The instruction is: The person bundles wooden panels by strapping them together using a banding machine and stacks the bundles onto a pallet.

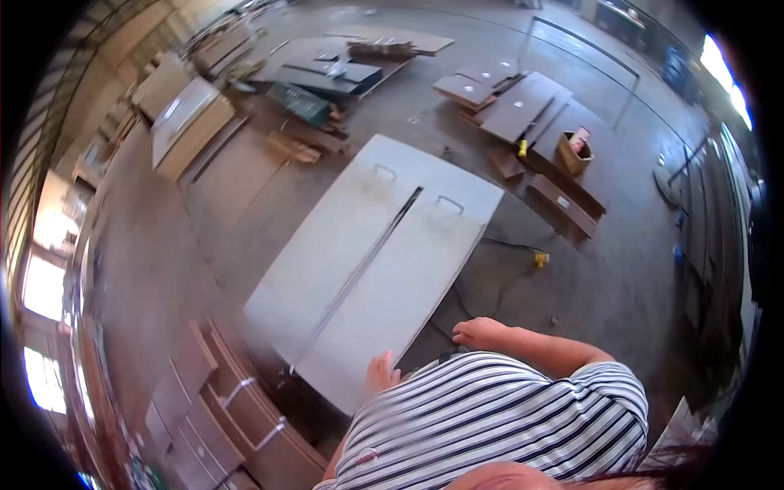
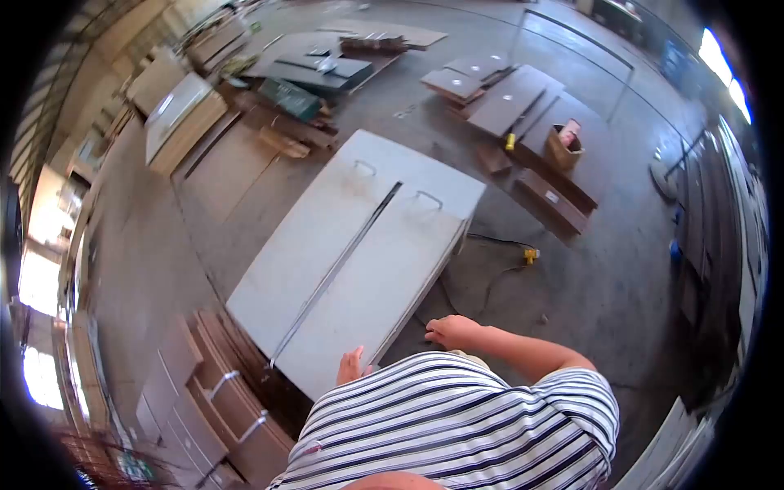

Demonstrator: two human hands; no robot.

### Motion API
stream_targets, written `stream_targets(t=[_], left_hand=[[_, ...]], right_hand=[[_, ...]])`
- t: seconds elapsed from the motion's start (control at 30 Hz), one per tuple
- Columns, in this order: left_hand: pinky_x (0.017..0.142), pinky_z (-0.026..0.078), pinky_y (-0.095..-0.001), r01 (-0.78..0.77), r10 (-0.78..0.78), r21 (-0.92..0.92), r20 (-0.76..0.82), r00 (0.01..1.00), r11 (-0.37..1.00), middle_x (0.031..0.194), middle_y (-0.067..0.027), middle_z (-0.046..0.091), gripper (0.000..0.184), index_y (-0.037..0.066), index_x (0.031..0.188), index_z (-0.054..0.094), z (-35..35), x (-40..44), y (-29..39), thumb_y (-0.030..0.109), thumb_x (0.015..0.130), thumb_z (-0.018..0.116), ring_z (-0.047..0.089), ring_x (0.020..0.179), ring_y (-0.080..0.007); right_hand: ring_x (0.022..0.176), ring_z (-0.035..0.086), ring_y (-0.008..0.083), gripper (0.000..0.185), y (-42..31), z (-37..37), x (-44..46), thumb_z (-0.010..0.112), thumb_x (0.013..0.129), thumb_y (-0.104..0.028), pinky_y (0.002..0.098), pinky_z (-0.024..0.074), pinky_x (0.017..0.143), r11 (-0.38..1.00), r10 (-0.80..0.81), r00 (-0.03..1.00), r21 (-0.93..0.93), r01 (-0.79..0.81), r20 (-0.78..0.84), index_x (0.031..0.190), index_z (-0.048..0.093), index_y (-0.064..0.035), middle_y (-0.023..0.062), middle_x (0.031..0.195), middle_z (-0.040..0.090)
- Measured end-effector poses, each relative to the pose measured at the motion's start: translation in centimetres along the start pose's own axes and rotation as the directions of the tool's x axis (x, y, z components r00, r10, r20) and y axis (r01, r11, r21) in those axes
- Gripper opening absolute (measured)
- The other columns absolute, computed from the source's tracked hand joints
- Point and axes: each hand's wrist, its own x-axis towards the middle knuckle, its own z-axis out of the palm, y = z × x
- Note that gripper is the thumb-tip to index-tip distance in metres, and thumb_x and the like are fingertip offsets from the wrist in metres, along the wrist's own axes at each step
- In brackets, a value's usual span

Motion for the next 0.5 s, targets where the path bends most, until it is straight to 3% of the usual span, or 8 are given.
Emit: stream_targets(t=[0.1,0.17,0.27,0.33,0.4,0.43,0.47,0.5], left_hand=[[0.083,0.041,-0.0432,-0.14,0.129,0.075,0.141,0.982,0.987,0.105,-0.0168,0.05,0.053,0.004,0.121,0.042,-0.9,3.7,0.2,0.01,0.073,0.064,0.048,0.099,-0.0348],[0.083,0.04,-0.0441,-0.155,0.121,0.127,0.246,0.962,0.98,0.104,-0.0167,0.049,0.056,0.005,0.123,0.041,-0.6,6.0,0.6,0.013,0.073,0.065,0.048,0.097,-0.0348],[0.084,0.041,-0.0435,-0.266,0.206,0.152,0.325,0.923,0.952,0.105,-0.0181,0.05,0.051,0.005,0.122,0.042,-0.2,9.0,0.3,0.014,0.077,0.063,0.048,0.1,-0.0354],[0.084,0.041,-0.0434,-0.28,0.21,0.143,0.373,0.904,0.949,0.106,-0.0183,0.05,0.049,0.004,0.122,0.043,0.5,9.9,0.3,0.015,0.078,0.062,0.048,0.101,-0.0355],[0.085,0.041,-0.0435,-0.31,0.266,0.05,0.396,0.879,0.95,0.107,-0.0185,0.049,0.049,0.004,0.121,0.043,0.8,11.4,1.2,0.017,0.079,0.063,0.048,0.102,-0.0353],[0.085,0.041,-0.0435,-0.32,0.27,0.051,0.424,0.865,0.946,0.107,-0.0185,0.049,0.049,0.004,0.121,0.043,2.7,11.4,-0.6,0.017,0.079,0.063,0.048,0.102,-0.0353],[0.086,0.041,-0.0432,-0.212,0.134,0.094,0.517,0.845,0.973,0.108,-0.0187,0.049,0.048,0.004,0.121,0.044,6.0,11.4,-3.9,0.018,0.079,0.063,0.048,0.102,-0.0353],[0.087,0.041,-0.0427,-0.267,0.191,0.077,0.515,0.836,0.961,0.109,-0.019,0.049,0.047,0.003,0.12,0.044,4.8,12.4,-1.9,0.017,0.079,0.063,0.048,0.102,-0.0356]], right_hand=[[0.087,0.059,0.0367,0.033,0.7,0.7,-2.0,0.048,0.09,-0.035,0.044,0.0469,0.075,0.99,0.053,0.989,0.135,-0.034,-0.137,0.104,0.058,-0.0067,0.0181,0.092,0.063],[0.087,0.061,0.0326,0.028,0.3,-1.5,-3.5,0.052,0.089,-0.028,0.0376,0.0474,0.076,0.94,0.121,0.974,0.336,-0.051,-0.191,0.106,0.058,-0.0066,0.018,0.091,0.063],[0.096,0.06,0.0228,0.028,-1.6,-7.5,-4.8,0.055,0.089,-0.025,0.0335,0.0457,0.081,0.832,-0.032,0.88,0.475,0.286,-0.474,0.108,0.058,-0.0046,0.0125,0.099,0.064],[0.103,0.057,0.0213,0.032,-5.6,-13.7,-8.0,0.056,0.089,-0.025,0.0344,0.0432,0.088,0.639,-0.171,0.738,0.497,0.588,-0.653,0.109,0.057,0.0005,0.0124,0.106,0.062],[0.109,0.054,0.0287,0.039,-11.2,-18.5,-12.4,0.056,0.088,-0.024,0.0424,0.0387,0.095,0.285,-0.344,0.538,0.461,0.841,-0.77,0.111,0.052,0.0071,0.0191,0.109,0.059],[0.104,0.056,0.0313,0.034,-13.6,-20.0,-14.3,0.057,0.087,-0.021,0.0452,0.0404,0.093,0.154,-0.425,0.434,0.409,0.9,-0.794,0.108,0.052,0.0053,0.0186,0.104,0.06],[0.099,0.058,0.0339,0.029,-15.6,-20.7,-15.6,0.059,0.086,-0.018,0.048,0.042,0.09,0.049,-0.487,0.313,0.332,0.942,-0.815,0.104,0.052,0.0034,0.0182,0.099,0.061],[0.093,0.06,0.0366,0.025,-17.7,-20.9,-16.3,0.061,0.085,-0.016,0.0508,0.0437,0.088,-0.052,-0.529,0.175,0.238,0.97,-0.831,0.101,0.053,0.0016,0.0178,0.094,0.063]])
